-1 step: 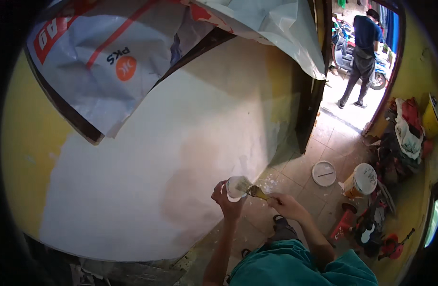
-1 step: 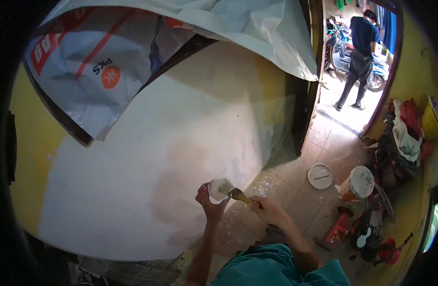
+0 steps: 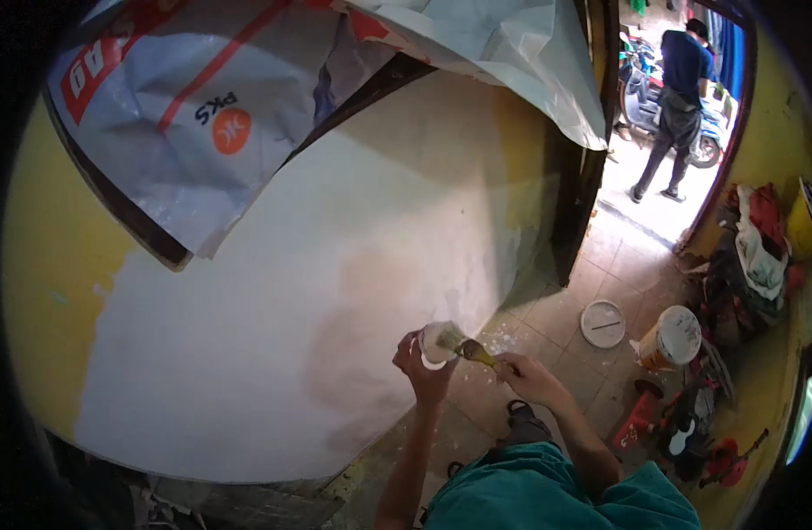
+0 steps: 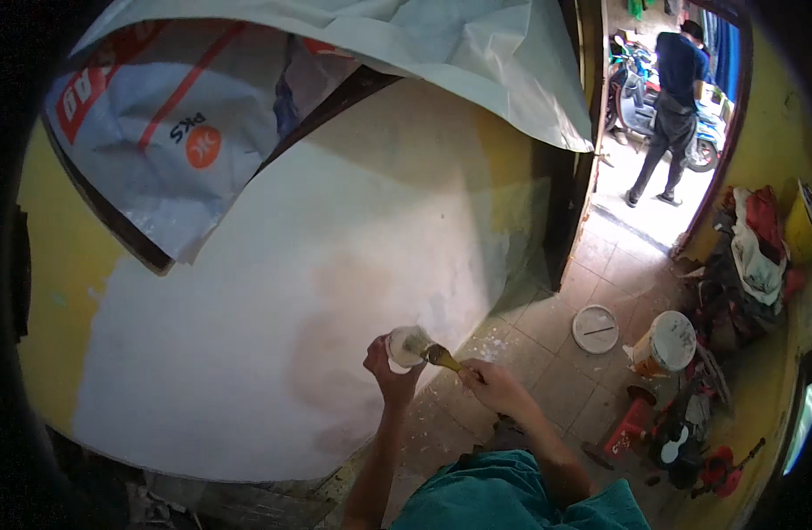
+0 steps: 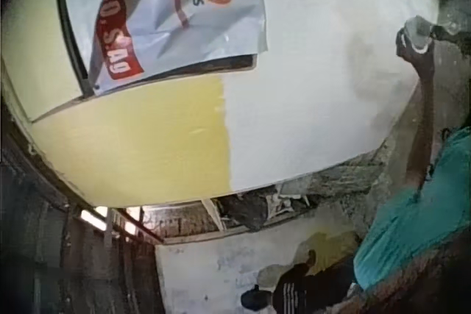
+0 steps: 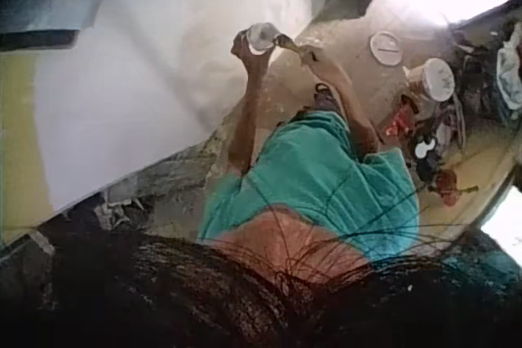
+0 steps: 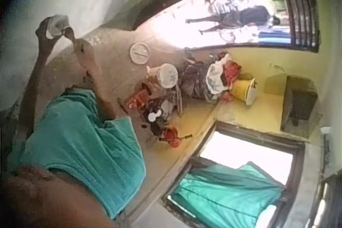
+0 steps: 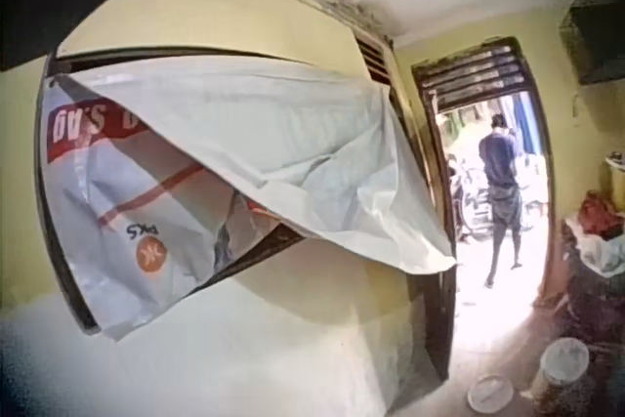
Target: The person dips a brush into a cup of liquid and applies it to a wall, lifting a plastic sheet to reach the area behind it before moving to a different wall to continue.
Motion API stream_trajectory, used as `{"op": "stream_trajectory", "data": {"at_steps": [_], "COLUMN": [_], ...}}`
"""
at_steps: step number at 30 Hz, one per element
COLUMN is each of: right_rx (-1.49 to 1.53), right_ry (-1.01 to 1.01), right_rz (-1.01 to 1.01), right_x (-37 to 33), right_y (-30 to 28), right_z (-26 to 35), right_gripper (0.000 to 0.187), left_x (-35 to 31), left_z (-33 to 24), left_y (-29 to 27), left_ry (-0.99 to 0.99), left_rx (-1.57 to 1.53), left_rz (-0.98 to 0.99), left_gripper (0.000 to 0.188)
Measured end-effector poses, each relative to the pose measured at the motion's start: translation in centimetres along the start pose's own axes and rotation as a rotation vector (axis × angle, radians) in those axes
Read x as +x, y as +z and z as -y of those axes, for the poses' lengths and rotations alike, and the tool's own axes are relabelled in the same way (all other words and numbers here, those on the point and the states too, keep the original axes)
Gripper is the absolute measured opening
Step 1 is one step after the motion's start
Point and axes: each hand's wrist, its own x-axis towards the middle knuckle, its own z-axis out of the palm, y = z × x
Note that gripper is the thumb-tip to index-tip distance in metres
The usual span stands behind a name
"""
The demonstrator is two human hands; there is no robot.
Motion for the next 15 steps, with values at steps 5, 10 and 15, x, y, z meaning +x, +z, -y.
{"op": "stream_trajectory", "data": {"at_steps": [5, 10, 15], "right_rx": [-0.011, -0.073, 0.005], "right_ry": [-0.048, -0.191, -0.363], "right_rz": [-0.047, -0.207, -0.327], "right_x": [7.8, 16.8, 25.2], "right_y": [-3.6, -8.3, -11.1], "right_z": [3.2, 8.7, 11.0], "right_gripper": [0.034, 0.032, 0.029], "left_x": [7.2, 14.7, 17.5], "left_z": [0.1, -0.1, -0.6], "left_y": [5.5, 9.0, 10.1], "left_ry": [-0.067, -0.197, -0.14], "left_rx": [-0.07, -0.177, -0.146], "left_rz": [-0.077, -0.214, -0.239], "left_gripper": [0.069, 0.067, 0.068]}}
